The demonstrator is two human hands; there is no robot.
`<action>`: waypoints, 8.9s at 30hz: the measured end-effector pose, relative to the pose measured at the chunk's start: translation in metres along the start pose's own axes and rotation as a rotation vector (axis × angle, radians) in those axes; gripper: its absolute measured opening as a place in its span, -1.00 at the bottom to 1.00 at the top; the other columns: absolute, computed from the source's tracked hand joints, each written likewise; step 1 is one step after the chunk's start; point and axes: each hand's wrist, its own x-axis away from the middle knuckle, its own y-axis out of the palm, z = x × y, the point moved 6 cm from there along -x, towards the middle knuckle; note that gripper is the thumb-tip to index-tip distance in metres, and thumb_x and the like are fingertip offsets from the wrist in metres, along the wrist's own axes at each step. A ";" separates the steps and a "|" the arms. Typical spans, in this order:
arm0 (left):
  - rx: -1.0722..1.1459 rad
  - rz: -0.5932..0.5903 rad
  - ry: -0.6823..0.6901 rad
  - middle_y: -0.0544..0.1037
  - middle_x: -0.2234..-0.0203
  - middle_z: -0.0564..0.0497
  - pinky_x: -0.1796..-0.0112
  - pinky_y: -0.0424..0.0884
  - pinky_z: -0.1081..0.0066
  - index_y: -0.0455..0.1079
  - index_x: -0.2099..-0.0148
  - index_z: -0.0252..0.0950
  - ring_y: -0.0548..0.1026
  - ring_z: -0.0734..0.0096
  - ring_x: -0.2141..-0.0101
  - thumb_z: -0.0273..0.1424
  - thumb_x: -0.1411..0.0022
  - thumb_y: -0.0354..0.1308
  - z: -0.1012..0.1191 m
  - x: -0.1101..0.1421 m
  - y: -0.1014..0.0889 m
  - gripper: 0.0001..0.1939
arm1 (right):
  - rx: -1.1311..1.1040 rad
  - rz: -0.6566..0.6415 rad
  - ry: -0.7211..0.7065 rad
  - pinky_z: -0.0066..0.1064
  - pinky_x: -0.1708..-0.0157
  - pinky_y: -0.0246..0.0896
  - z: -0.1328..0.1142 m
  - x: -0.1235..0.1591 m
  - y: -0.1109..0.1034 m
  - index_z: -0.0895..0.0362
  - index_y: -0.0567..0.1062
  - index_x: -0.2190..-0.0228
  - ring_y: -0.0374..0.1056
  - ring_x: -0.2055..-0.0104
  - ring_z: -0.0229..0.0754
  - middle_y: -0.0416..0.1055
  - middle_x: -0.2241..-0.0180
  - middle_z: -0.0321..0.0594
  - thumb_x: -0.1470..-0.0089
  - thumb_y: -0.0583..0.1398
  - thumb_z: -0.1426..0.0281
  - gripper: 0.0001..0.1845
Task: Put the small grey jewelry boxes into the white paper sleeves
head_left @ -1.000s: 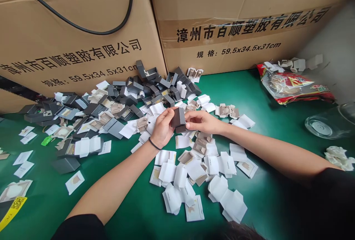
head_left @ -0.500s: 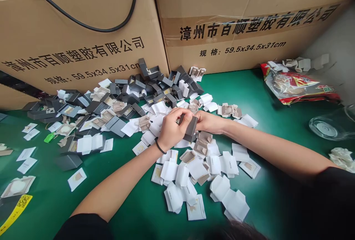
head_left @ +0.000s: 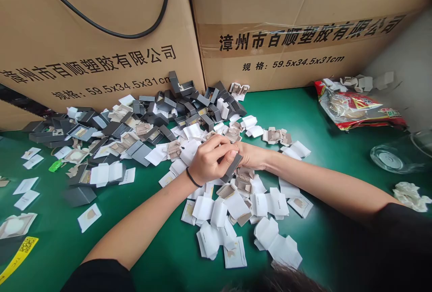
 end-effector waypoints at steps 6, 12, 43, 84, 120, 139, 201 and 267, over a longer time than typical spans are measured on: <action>0.022 -0.054 -0.081 0.44 0.16 -0.18 0.09 0.37 0.27 0.41 0.03 -0.42 0.40 0.30 0.13 -0.35 -0.22 0.11 -0.006 0.003 0.005 -0.68 | -0.025 0.036 -0.114 -0.55 0.47 0.20 -0.002 0.000 -0.002 0.30 0.36 0.48 0.25 0.47 -0.39 0.30 0.53 -0.32 0.38 0.33 0.51 -0.68; -0.100 -0.061 -0.124 0.33 0.01 -0.24 -0.07 0.29 0.22 0.23 -0.17 -0.41 0.31 0.24 -0.05 -0.42 -0.19 0.12 -0.007 0.011 0.013 -0.50 | -0.087 0.058 -0.224 -0.51 0.40 0.22 -0.007 -0.001 -0.004 0.20 0.25 0.37 0.19 0.46 -0.40 0.20 0.51 -0.39 0.29 0.24 0.52 -0.64; -0.660 -0.714 -0.188 0.34 -0.03 -0.23 0.03 0.23 0.04 0.44 0.01 -0.36 0.25 0.00 -0.05 -0.40 -0.31 -0.02 -0.105 -0.096 0.124 -0.70 | 1.713 0.865 -0.167 -0.08 0.09 0.08 -0.057 0.029 -0.099 0.32 0.30 -0.06 0.09 -0.04 0.17 0.18 -0.07 0.13 -0.15 -0.04 0.47 -0.54; -0.400 0.034 -0.492 0.34 0.30 -0.09 0.13 0.32 0.37 0.14 0.39 -0.34 0.38 0.36 0.22 -0.62 -0.07 0.03 -0.103 -0.008 0.007 -0.88 | 1.679 0.296 -1.057 -0.24 -0.08 -0.02 -0.042 0.037 -0.027 0.18 0.50 0.16 0.23 -0.01 -0.17 0.44 0.12 -0.20 -0.25 0.03 0.31 -0.69; 0.940 0.234 -1.069 0.42 0.15 -0.16 0.38 0.47 0.33 0.14 -0.01 -0.35 0.46 0.24 0.20 -0.08 0.03 0.29 -0.083 0.032 0.034 -0.32 | 1.538 0.426 -1.014 -0.24 0.00 0.14 -0.043 0.036 -0.025 0.20 0.26 -0.09 0.18 -0.05 -0.10 0.26 -0.10 -0.15 -0.27 -0.04 0.30 -0.58; 1.062 0.369 -1.130 0.46 0.39 -0.09 0.50 0.30 0.50 0.17 0.02 -0.40 0.43 0.43 0.45 -0.08 -0.07 0.22 -0.090 0.035 0.030 -0.40 | 1.418 0.602 -0.589 -0.30 0.30 0.03 -0.037 0.014 -0.050 0.14 0.51 0.16 0.27 0.24 -0.11 0.42 0.32 -0.18 0.01 0.15 0.42 -0.68; 1.534 0.385 -1.210 0.34 0.47 -0.09 0.46 0.19 0.46 0.30 0.12 -0.40 0.25 0.48 0.54 -0.02 -0.29 -0.17 -0.091 0.032 0.033 -0.48 | 1.737 0.123 -0.930 -0.24 0.22 -0.07 -0.026 0.027 0.020 0.08 0.49 0.13 0.16 0.15 -0.09 0.33 0.16 -0.12 -0.11 0.11 0.36 -0.71; 0.309 -0.195 -0.720 0.42 0.22 -0.02 0.14 0.33 0.41 0.23 -0.05 -0.32 0.39 0.40 0.25 -0.54 -0.03 0.03 -0.074 0.029 0.047 -0.53 | 1.326 0.731 -1.098 -0.50 0.50 0.06 -0.038 0.036 -0.022 0.18 0.49 0.43 0.23 0.51 -0.37 0.39 0.51 -0.28 -0.17 0.12 0.37 -0.78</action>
